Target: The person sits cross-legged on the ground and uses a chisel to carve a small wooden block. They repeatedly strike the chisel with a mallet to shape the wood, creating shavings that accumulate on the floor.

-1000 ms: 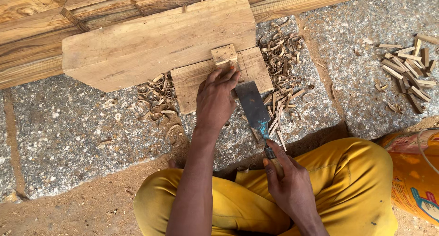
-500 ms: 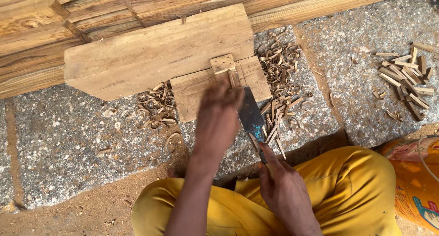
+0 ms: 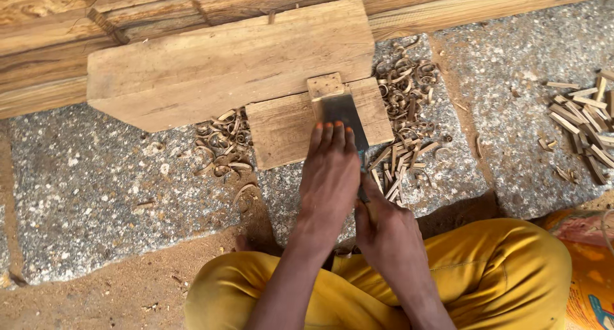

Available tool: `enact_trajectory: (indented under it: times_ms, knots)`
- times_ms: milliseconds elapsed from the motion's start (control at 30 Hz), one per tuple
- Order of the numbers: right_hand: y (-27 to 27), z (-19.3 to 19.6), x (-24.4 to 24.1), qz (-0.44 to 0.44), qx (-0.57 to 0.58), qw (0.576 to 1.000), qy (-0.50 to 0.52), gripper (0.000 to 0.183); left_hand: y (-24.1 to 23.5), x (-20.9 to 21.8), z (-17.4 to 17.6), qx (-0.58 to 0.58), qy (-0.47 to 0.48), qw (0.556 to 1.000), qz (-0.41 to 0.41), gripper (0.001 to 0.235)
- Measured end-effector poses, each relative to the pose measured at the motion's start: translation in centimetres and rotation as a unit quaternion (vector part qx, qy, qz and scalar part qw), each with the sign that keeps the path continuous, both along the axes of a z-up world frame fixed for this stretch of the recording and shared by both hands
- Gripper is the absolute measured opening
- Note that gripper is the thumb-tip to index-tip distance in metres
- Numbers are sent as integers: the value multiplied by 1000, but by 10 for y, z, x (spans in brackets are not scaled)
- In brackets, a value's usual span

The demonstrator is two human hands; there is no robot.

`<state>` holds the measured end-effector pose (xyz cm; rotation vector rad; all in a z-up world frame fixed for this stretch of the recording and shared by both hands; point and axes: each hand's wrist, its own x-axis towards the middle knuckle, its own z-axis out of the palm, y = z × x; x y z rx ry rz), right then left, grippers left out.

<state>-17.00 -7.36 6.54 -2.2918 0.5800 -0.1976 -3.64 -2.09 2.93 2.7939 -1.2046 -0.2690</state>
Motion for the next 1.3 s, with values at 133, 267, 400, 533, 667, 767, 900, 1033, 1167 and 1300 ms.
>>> enact_trajectory:
  times_ms: [133, 267, 400, 533, 667, 767, 900, 1033, 1167, 1300]
  knots:
    - [3, -1, 5, -3, 14, 1000, -2, 53, 3, 6, -11, -88, 9, 996, 18, 58]
    - [3, -6, -4, -20, 49, 998, -20, 50, 24, 3, -16, -207, -10, 976, 69, 61]
    - [-9, -7, -36, -81, 48, 995, 37, 54, 33, 10, -14, -210, -47, 970, 115, 68]
    - [-19, -6, -63, -91, -2, 995, 30, 50, 23, 17, -14, -212, -4, 969, 126, 84]
    - [-17, -14, -73, -22, -37, 997, -61, 49, 18, 20, -28, -186, -82, 972, 116, 79]
    - [-11, -8, -71, -84, 21, 987, 134, 56, 23, 25, -26, -159, -60, 976, 136, 76]
    - [-6, 0, -68, -72, 29, 989, 123, 59, 23, 24, -20, -150, -3, 976, 158, 74]
    - [-2, -3, -69, -41, -8, 998, 35, 55, 20, 23, -20, -145, -38, 977, 154, 62]
    - [0, -7, -68, -40, -13, 997, 58, 55, 21, 23, -17, -141, 2, 976, 167, 66]
    - [2, -7, -65, -30, -27, 996, 80, 60, 20, 23, -21, -177, -38, 970, 164, 62]
